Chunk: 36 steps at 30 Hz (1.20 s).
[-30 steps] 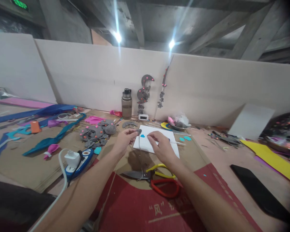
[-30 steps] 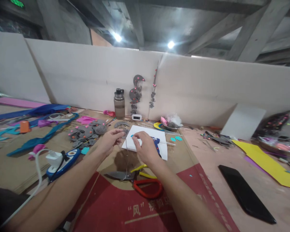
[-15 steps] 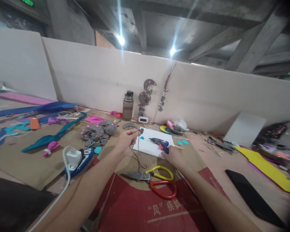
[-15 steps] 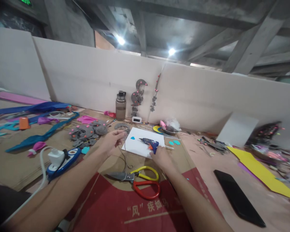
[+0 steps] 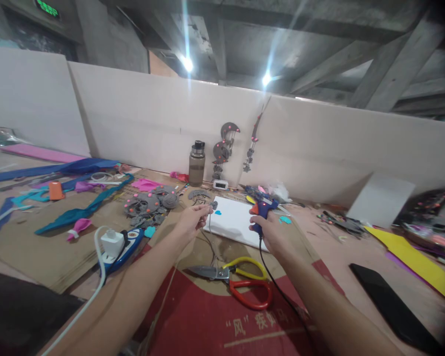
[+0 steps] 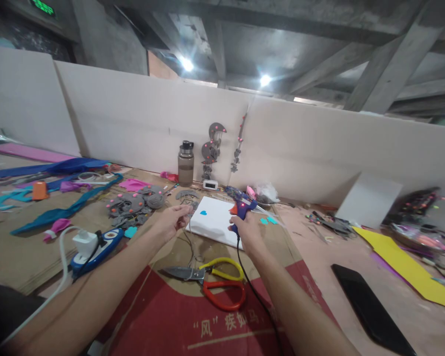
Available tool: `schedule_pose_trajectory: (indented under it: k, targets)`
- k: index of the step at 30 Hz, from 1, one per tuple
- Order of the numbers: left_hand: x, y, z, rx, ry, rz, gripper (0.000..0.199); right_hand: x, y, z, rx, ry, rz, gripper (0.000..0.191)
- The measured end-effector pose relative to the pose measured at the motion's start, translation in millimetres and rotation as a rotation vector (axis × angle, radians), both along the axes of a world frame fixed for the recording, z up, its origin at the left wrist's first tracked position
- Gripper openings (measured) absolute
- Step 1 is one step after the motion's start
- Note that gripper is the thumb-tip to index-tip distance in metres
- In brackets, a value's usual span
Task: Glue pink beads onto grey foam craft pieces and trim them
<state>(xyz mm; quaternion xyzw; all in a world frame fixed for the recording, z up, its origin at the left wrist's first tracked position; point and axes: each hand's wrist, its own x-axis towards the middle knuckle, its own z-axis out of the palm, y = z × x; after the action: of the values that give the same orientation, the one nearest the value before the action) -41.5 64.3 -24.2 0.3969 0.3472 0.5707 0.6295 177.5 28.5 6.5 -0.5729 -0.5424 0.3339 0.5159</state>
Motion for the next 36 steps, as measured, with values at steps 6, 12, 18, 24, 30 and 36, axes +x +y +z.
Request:
schedule_pose_trajectory:
  k: [6,12,18,24,30,36]
  targets:
    - [-2,3,-8.3,-0.046,0.089,0.054,0.029,-18,-14,-9.0,0.060,0.126,0.232,0.024]
    - [-1,3,-9.0,-0.038,0.109,0.054,0.027,-18,-28,-12.0,0.161,-0.122,0.271,0.023]
    - [5,-4,0.8,-0.066,0.097,0.053,0.027,-14,-27,-17.2,0.222,-0.372,0.248,0.021]
    - [7,-8,5.2,-0.078,0.064,0.043,0.030,-15,-28,-14.9,0.199,-0.445,0.234,0.027]
    - [7,-6,1.7,-0.041,0.078,0.017,0.029,-17,-29,-12.9,0.252,-0.510,0.207,0.029]
    - [9,-8,2.4,0.054,0.156,0.045,0.023,-19,-29,-12.5,0.231,-0.543,0.187,0.031]
